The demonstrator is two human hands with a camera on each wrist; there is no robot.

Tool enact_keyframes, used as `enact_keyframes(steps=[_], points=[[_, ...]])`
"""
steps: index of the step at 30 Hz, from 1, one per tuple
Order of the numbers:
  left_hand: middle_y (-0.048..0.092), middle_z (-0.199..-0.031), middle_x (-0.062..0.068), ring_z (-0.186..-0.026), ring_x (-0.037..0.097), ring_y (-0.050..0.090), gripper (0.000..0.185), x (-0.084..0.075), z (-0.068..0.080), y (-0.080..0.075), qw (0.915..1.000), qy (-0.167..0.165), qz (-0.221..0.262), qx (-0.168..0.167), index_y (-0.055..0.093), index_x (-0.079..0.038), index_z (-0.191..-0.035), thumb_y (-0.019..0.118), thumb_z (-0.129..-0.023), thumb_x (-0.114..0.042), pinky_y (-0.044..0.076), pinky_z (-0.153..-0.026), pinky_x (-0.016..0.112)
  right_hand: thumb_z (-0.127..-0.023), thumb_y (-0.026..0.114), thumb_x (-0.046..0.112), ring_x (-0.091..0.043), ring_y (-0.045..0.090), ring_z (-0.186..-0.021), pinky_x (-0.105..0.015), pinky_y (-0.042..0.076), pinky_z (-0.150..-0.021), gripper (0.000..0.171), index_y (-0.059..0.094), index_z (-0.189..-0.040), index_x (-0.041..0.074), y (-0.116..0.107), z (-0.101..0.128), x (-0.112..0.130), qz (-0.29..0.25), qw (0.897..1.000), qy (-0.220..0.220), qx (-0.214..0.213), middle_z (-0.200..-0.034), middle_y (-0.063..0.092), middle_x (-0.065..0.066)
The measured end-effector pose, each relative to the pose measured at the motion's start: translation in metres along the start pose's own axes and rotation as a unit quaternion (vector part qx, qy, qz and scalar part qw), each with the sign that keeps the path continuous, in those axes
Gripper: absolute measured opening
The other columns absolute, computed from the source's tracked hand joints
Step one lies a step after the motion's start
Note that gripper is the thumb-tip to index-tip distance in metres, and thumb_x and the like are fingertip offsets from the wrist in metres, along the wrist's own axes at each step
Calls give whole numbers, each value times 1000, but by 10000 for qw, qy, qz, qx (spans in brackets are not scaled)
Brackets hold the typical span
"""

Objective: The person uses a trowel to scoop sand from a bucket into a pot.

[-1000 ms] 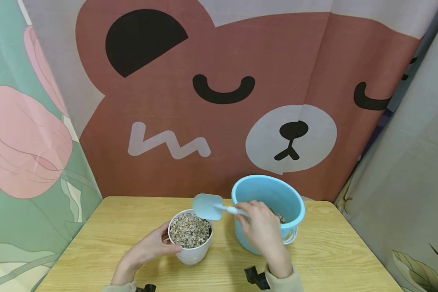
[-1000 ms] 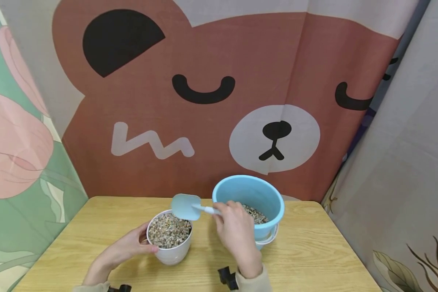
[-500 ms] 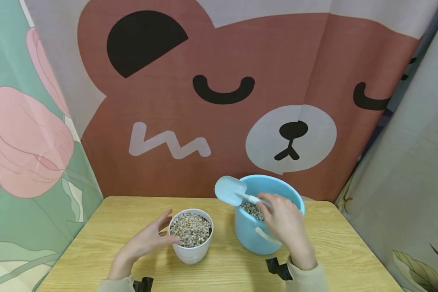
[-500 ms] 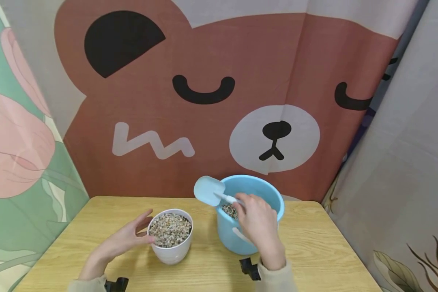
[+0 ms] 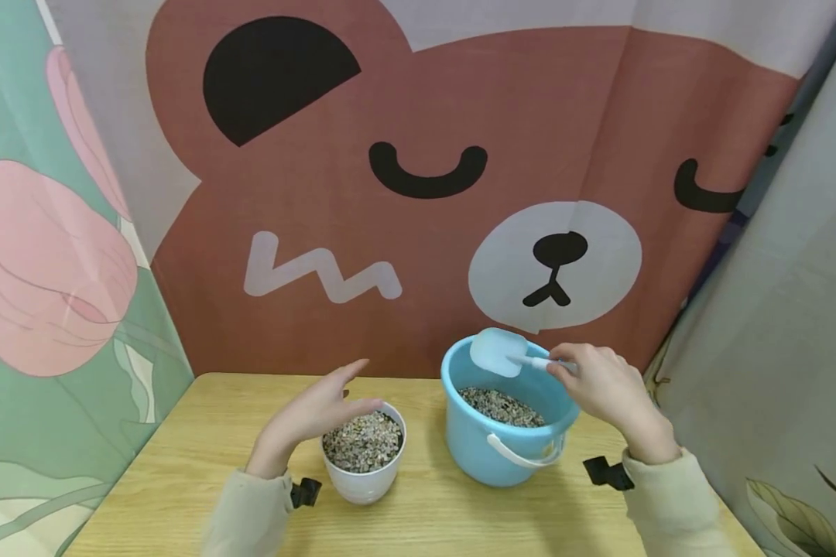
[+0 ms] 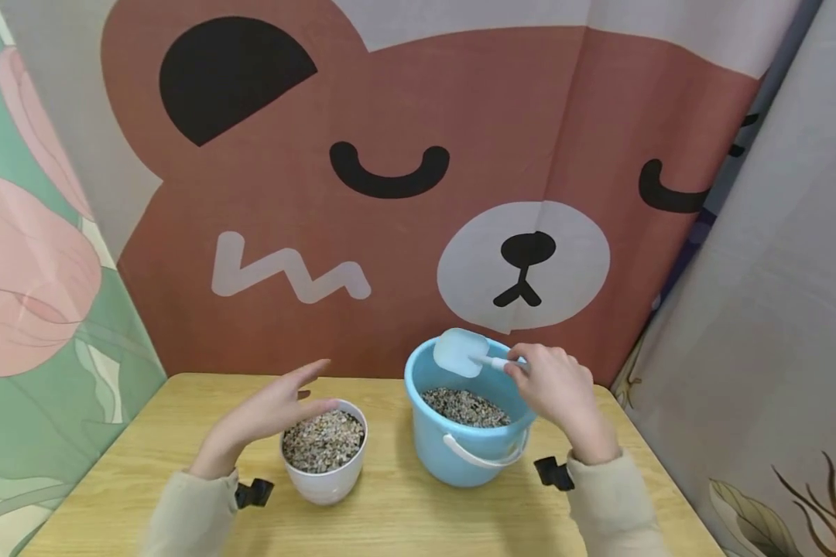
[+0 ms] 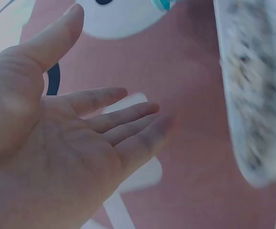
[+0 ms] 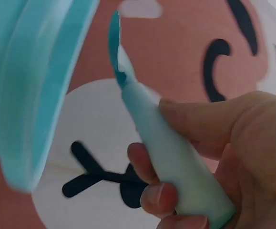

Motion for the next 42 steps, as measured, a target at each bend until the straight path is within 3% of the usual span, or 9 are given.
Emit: enact_keyframes(steps=[7,13,16,21,25,30,33,39,42], points=[[42,-150,10,-133,29,44,77,-36,-39,19,9979,311,-391,408,35,-9,-151,66,-91,-45,39,-105,47,-94,67,21,-14,57,-64,-33,41,-47,20,72,-109,11,4,-18,-12,430,9975,-295,481,-101,70,-8],[52,-140,13,-126,29,51,65,-51,-76,43,9972,320,-342,582,44,-7,-146,65,-94,-40,45,-99,47,-93,68,19,-14,57,-64,-31,43,-47,16,72,-105,9,24,-27,-25,725,9917,-545,916,-92,69,-5],[60,-130,12,-116,27,57,55,-55,-90,53,9984,281,-115,476,52,-3,-139,64,-95,-34,49,-93,46,-91,70,17,-12,53,-59,-30,42,-45,16,72,-104,8,33,-29,-30,892,9884,-648,1049,-88,68,-3],[67,-110,11,-94,20,65,40,-57,-109,65,9995,180,251,-41,60,4,-126,64,-96,-21,54,-81,37,-89,72,14,-12,50,-55,-29,40,-42,13,73,-101,8,40,-32,-29,1167,9842,-925,958,-82,66,-2],[67,-107,14,-82,17,67,37,-56,-116,73,9982,-27,524,-290,59,6,-125,64,-96,-16,56,-71,32,-88,72,13,-13,48,-54,-30,39,-42,5,71,-92,10,43,-36,-29,1423,9801,-1021,932,-72,60,2],[69,-100,11,-76,15,66,37,-53,-119,80,9972,-306,602,-323,60,4,-126,64,-96,-17,56,-68,32,-87,73,11,-15,49,-58,-32,40,-43,6,69,-85,15,48,-41,-29,1823,9733,-1097,855,-69,56,3],[69,-95,10,-74,15,66,34,-50,-119,83,9961,-410,742,-260,61,3,-123,65,-95,-16,57,-68,34,-87,74,11,-20,52,-64,-36,44,-46,5,69,-88,14,54,-42,-26,2354,9610,-1240,761,-74,57,-2],[69,-100,16,-75,17,67,31,-49,-120,86,9932,-419,1073,-144,61,6,-121,64,-96,-12,58,-67,34,-85,75,7,-25,47,-64,-40,47,-50,9,69,-82,12,70,-40,-16,3673,9116,-1799,397,-74,52,-10],[69,-100,16,-76,17,68,32,-49,-121,86,9922,-404,1176,-112,60,6,-123,63,-96,-12,58,-65,32,-83,77,8,-25,44,-62,-40,44,-51,14,68,-75,13,75,-40,-11,4020,8941,-1974,56,-72,51,-10]])
Point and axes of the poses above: each hand's wrist, its own z-axis away from the middle knuckle, its own y-axis out of the palm, x = y × z, the point moved 6 cm from there along -z, towards the middle knuckle
